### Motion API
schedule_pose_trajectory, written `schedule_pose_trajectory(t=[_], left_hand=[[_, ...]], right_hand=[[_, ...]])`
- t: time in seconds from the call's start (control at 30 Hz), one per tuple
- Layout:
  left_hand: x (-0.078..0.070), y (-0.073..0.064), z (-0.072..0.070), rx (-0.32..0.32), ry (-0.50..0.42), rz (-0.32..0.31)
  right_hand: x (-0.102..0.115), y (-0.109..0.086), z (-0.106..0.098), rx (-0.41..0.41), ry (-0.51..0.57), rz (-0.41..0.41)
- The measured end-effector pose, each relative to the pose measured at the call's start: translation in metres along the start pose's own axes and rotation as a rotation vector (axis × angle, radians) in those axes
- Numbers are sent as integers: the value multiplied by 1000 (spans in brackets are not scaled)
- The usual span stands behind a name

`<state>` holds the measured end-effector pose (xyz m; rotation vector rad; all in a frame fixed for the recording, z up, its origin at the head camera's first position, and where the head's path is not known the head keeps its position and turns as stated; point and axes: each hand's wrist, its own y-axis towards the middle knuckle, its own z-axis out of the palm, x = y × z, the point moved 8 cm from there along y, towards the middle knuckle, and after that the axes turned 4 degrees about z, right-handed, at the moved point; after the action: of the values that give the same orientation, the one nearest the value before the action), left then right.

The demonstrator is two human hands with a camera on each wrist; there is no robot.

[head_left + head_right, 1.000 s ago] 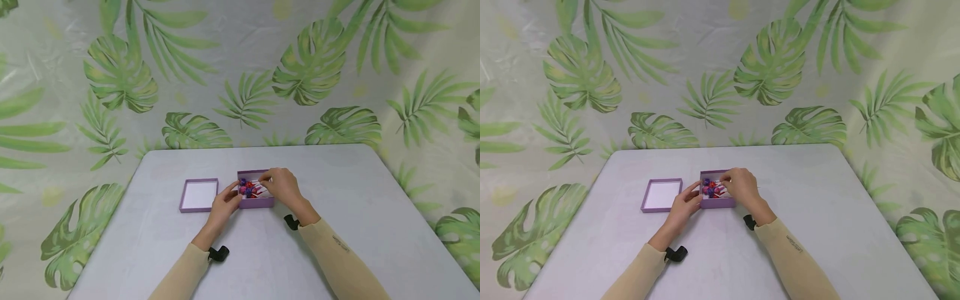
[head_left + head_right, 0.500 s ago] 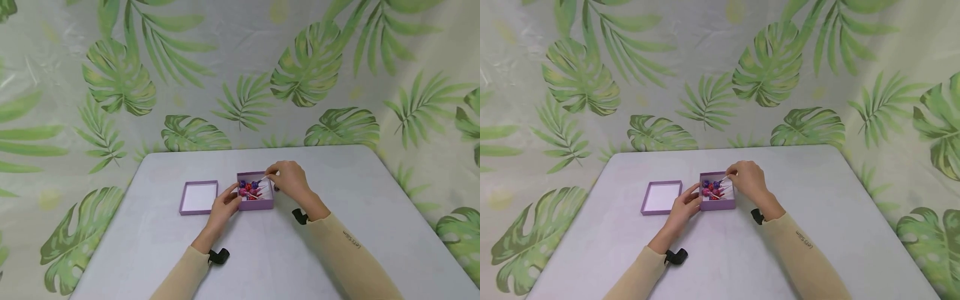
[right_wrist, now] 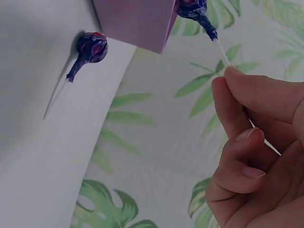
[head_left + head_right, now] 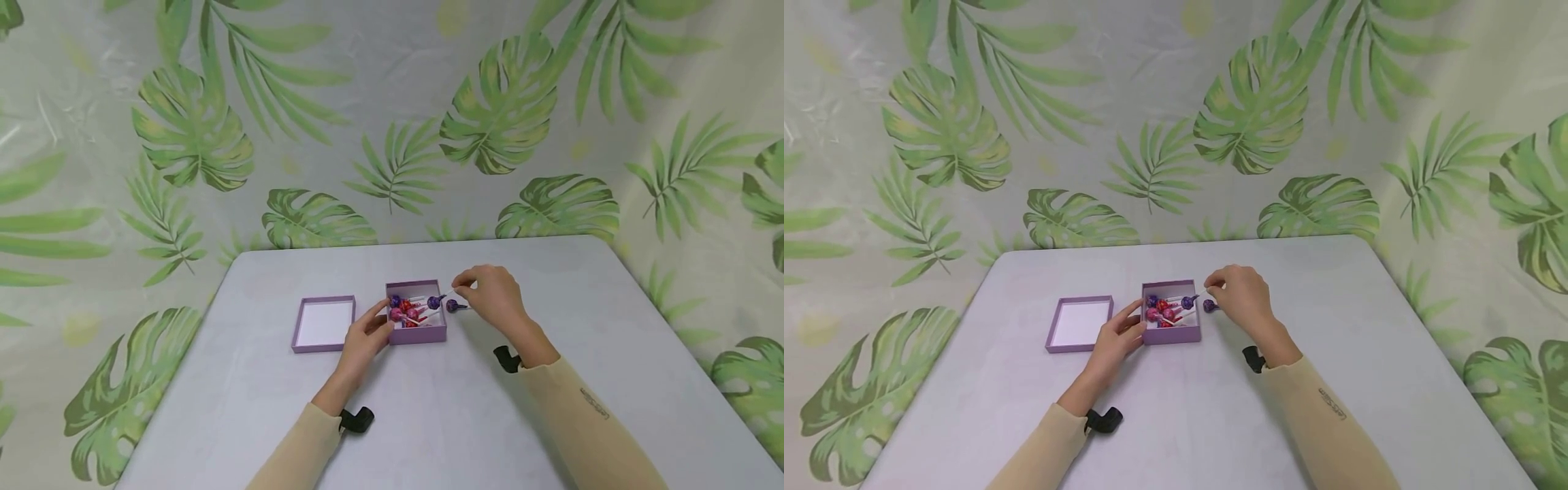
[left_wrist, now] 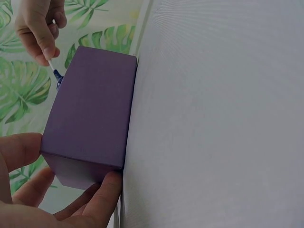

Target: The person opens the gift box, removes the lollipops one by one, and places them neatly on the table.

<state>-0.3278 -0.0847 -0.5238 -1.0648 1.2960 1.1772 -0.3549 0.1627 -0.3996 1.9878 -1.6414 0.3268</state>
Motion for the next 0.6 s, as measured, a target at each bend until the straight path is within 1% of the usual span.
schedule_pose_trajectory(t=[0.33, 0.5, 0.6], left_hand=[[3, 2, -1, -4, 5, -6], [5, 2, -3, -8, -3, -3], [5, 2, -2, -2, -8, -1]], right_hand=[[-19, -5, -11, -28, 27, 44], [-28, -9, -10, -19, 48, 69], [-35, -10, -7, -4, 55, 97]])
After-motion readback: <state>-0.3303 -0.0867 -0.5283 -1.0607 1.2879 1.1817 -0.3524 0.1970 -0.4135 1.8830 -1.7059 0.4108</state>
